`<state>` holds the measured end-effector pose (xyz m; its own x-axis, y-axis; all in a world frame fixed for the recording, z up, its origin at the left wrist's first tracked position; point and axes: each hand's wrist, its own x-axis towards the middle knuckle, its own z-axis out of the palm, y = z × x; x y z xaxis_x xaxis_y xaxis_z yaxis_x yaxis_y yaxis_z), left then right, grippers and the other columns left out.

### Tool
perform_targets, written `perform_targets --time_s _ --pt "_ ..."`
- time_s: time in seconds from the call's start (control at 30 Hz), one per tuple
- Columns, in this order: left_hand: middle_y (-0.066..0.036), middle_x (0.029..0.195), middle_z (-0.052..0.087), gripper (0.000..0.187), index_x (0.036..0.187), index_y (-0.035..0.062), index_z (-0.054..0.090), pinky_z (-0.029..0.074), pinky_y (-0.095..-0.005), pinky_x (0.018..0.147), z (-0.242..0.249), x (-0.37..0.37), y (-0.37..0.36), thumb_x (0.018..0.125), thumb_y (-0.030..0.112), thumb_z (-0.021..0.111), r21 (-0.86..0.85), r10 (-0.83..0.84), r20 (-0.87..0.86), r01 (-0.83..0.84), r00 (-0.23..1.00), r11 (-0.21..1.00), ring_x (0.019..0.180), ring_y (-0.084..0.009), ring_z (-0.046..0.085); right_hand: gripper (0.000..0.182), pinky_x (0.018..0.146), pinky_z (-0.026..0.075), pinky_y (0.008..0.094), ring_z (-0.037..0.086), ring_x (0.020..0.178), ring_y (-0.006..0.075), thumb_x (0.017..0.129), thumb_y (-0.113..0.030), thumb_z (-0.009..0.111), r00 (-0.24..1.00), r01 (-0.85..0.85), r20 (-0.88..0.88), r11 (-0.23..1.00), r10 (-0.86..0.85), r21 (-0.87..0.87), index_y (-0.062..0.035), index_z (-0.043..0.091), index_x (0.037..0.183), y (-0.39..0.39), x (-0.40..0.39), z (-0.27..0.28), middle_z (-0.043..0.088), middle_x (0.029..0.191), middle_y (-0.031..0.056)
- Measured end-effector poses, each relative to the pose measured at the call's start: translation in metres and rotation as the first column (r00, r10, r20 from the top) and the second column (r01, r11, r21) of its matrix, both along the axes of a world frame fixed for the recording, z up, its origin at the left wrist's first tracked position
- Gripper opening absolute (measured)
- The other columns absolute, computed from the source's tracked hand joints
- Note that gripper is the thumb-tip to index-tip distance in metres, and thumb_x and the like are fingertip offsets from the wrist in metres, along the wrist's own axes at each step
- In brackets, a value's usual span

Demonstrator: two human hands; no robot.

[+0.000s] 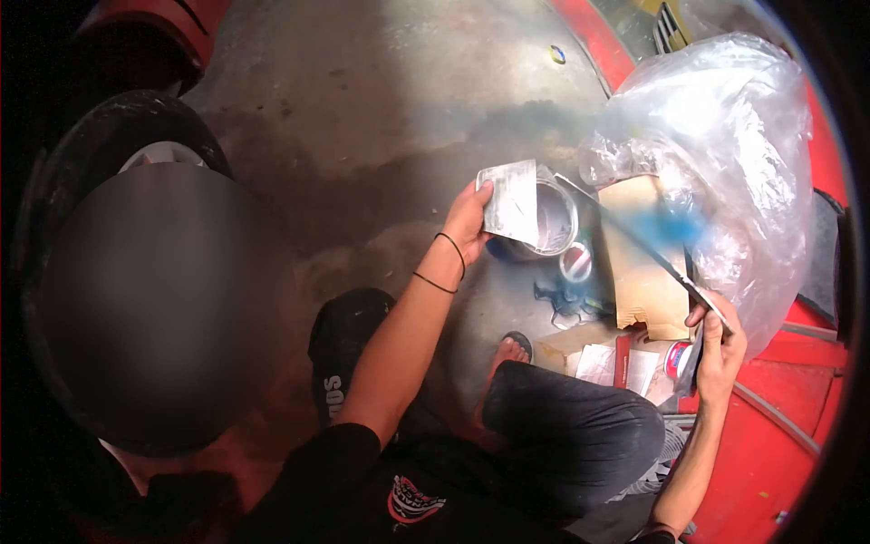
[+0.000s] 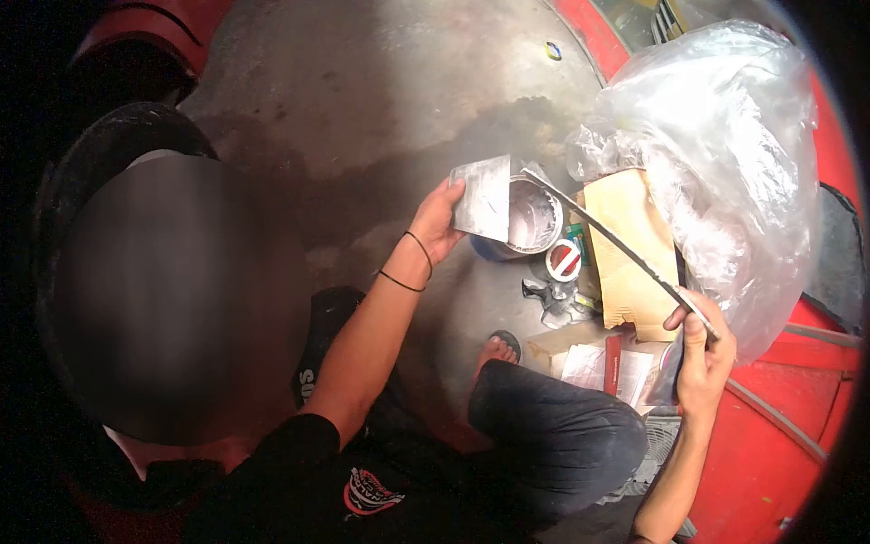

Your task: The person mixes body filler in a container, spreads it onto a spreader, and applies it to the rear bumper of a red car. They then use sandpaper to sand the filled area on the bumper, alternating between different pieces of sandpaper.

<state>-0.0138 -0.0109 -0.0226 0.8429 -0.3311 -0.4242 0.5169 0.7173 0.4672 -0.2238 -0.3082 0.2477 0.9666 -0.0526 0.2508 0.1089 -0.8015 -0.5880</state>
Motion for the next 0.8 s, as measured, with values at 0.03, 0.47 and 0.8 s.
perform_targets --time_s 0.03,0.47,0.8 --pt "-0.012 0.138 0.071 0.038 0.152 0.0082 0.057 0.063 -0.0451 0.1 -0.001 -0.001 0.0 0.119 0.026 0.05 -0.03 -0.004 0.048 0.005 0.999 1.0 0.12 -0.023 0.073 0.042 0.074 0.047 0.0277 0.061 0.079 0.0129 0.117 -0.033 0.062 0.994 0.093 -0.067 0.985 -0.084 0.148 0.0043 0.072 0.133 -0.005 0.002 -0.006 0.068 0.092 0.0044" --pt "-0.015 0.138 0.073 0.039 0.141 0.0022 0.065 0.056 -0.0532 0.116 0.025 -0.019 -0.026 0.113 0.029 0.064 -0.559 -0.094 0.167 0.173 0.981 0.811 0.129 -0.0298 0.072 0.035 0.057 0.041 0.0302 0.052 0.058 0.0138 0.12 -0.027 0.048 0.989 0.118 -0.139 0.299 0.05 0.947 -0.007 0.06 0.147 -0.082 0.009 -0.099 0.068 0.095 0.0064" --pt "-0.016 0.133 0.075 0.038 0.141 -0.0002 0.063 0.062 -0.0482 0.108 0.042 -0.02 -0.017 0.112 0.025 0.065 -0.445 -0.039 0.255 0.153 0.966 0.882 0.12 -0.0273 0.076 0.036 0.059 0.041 0.0275 0.052 0.06 0.0117 0.117 -0.025 0.055 0.97 0.238 -0.24 0.346 -0.038 0.907 -0.0069 0.06 0.148 -0.105 -0.012 -0.091 0.065 0.095 0.0048"
